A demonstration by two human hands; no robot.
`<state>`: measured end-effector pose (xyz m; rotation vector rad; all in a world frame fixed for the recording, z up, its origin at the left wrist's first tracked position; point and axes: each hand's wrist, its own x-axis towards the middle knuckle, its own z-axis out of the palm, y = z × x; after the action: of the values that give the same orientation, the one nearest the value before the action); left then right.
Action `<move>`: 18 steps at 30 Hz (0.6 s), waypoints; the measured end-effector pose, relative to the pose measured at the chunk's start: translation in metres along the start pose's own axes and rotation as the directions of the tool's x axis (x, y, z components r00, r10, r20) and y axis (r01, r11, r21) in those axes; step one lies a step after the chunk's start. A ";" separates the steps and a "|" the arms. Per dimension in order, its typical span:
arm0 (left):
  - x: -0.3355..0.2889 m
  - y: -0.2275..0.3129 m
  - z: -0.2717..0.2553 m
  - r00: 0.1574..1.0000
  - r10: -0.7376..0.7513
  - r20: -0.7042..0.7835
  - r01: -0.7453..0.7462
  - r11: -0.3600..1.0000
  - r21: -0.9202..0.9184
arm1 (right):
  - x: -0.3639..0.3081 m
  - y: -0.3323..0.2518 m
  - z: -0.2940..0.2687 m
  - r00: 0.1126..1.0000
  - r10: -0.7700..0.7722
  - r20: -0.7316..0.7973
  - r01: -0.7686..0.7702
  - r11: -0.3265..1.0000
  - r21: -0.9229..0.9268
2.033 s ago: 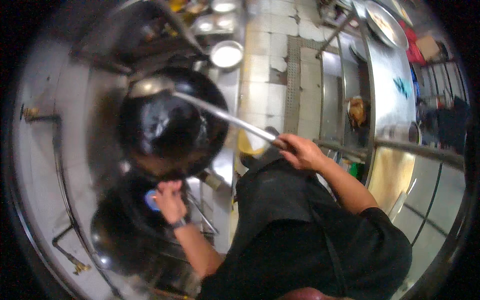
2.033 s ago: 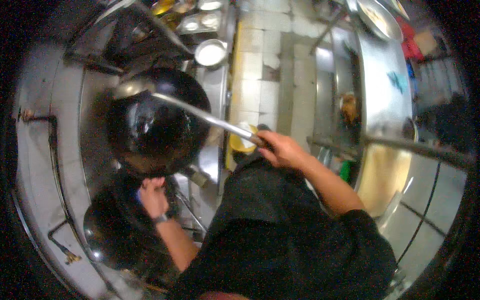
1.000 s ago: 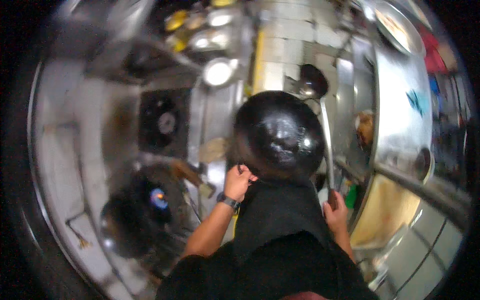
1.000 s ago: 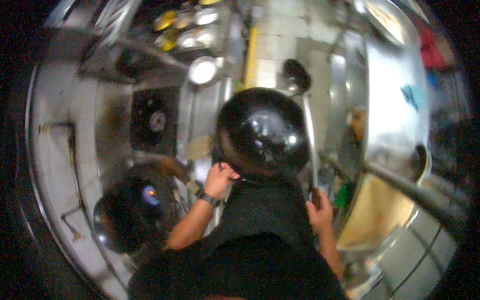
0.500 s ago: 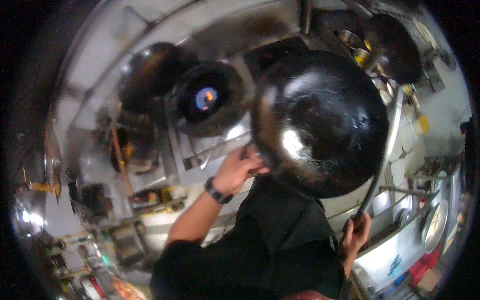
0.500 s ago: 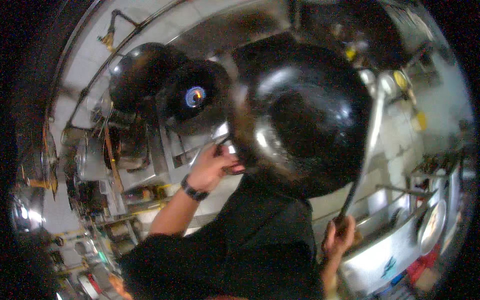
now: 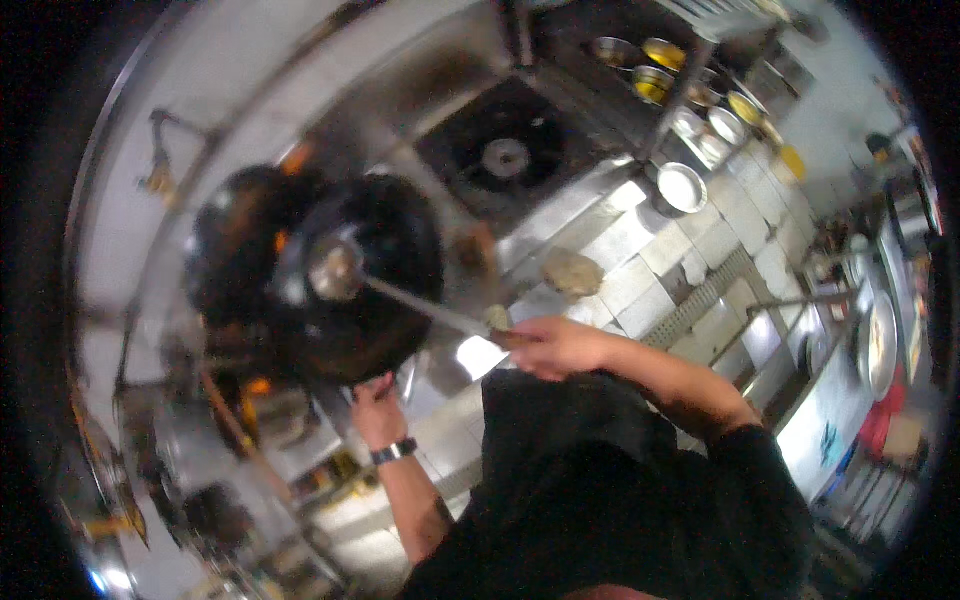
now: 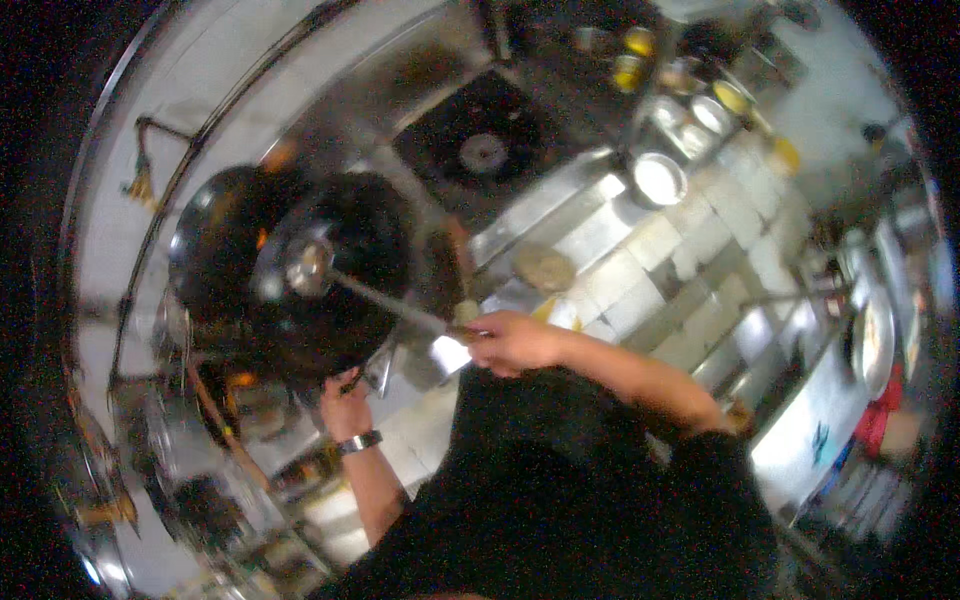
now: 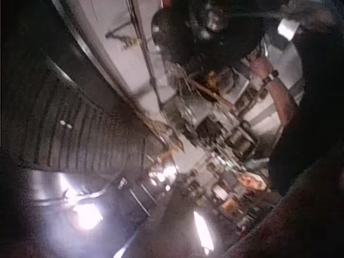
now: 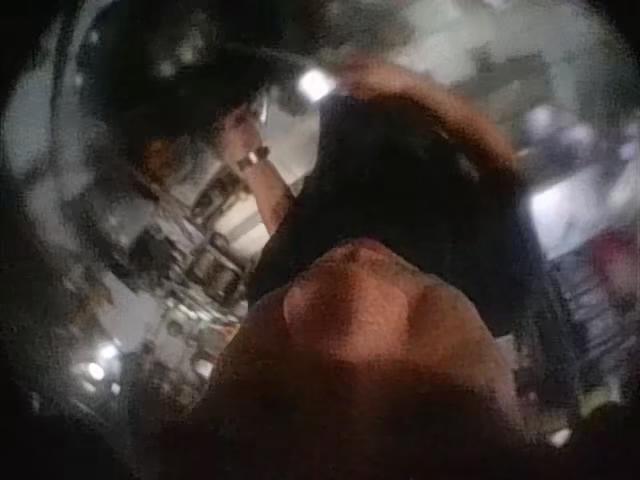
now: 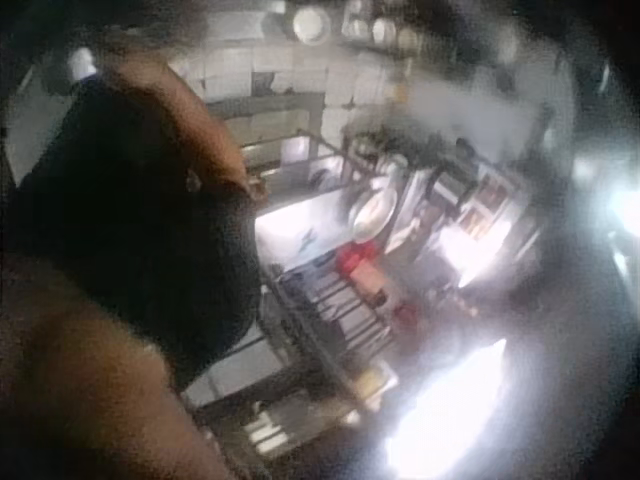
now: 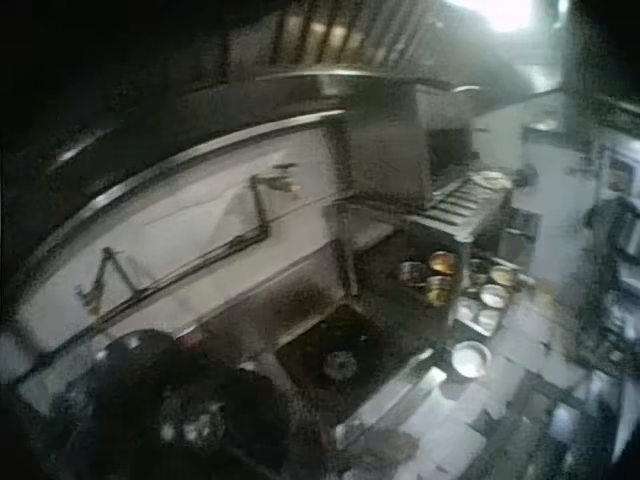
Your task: The person scrubs the interior of a wok with a brush, rinses it under running water, and then repeatedly lights and extinguishes the gas burner beneath it. The person also moves a bowl of food on the counter and uses scissors to interact with the burner flame.
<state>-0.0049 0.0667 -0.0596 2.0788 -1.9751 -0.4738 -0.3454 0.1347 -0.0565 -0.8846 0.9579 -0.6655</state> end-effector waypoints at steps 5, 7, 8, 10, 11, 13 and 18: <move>0.046 -0.015 0.012 0.945 -0.064 0.320 0.308 0.498 -0.811 | 0.061 -0.008 0.007 0.998 0.014 0.055 -0.031 0.949 0.313; 0.074 -0.033 0.029 0.851 0.082 0.519 0.498 0.192 -0.846 | 0.071 -0.008 0.005 0.998 0.021 -0.057 0.003 0.925 0.381; 0.093 -0.047 0.040 0.747 0.201 0.634 0.638 0.050 -0.768 | 0.064 -0.017 0.006 0.995 0.039 -0.093 0.007 0.891 0.455; 0.142 -0.082 0.063 0.408 0.422 0.809 0.912 -0.154 -0.380 | 0.072 -0.004 0.004 0.957 -0.045 -0.287 0.122 0.958 0.258; 0.171 -0.094 0.081 0.177 0.518 0.837 0.979 -0.177 -0.097 | 0.059 -0.005 -0.006 0.917 -0.277 -0.287 0.227 0.954 -0.198; 0.140 -0.034 0.103 0.372 0.403 0.836 0.861 0.187 -0.473 | 0.041 0.030 -0.025 0.787 -0.415 -0.457 0.182 0.864 -0.470; 0.052 0.046 0.139 0.449 0.643 0.620 0.059 0.671 -0.739 | -0.141 0.103 0.002 0.387 -0.163 -0.908 -0.007 0.984 -0.179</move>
<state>-0.0995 0.0190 -0.1729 0.9141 -1.9994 -2.1148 -0.3949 0.2995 -0.0883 -0.6405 2.0332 -1.2454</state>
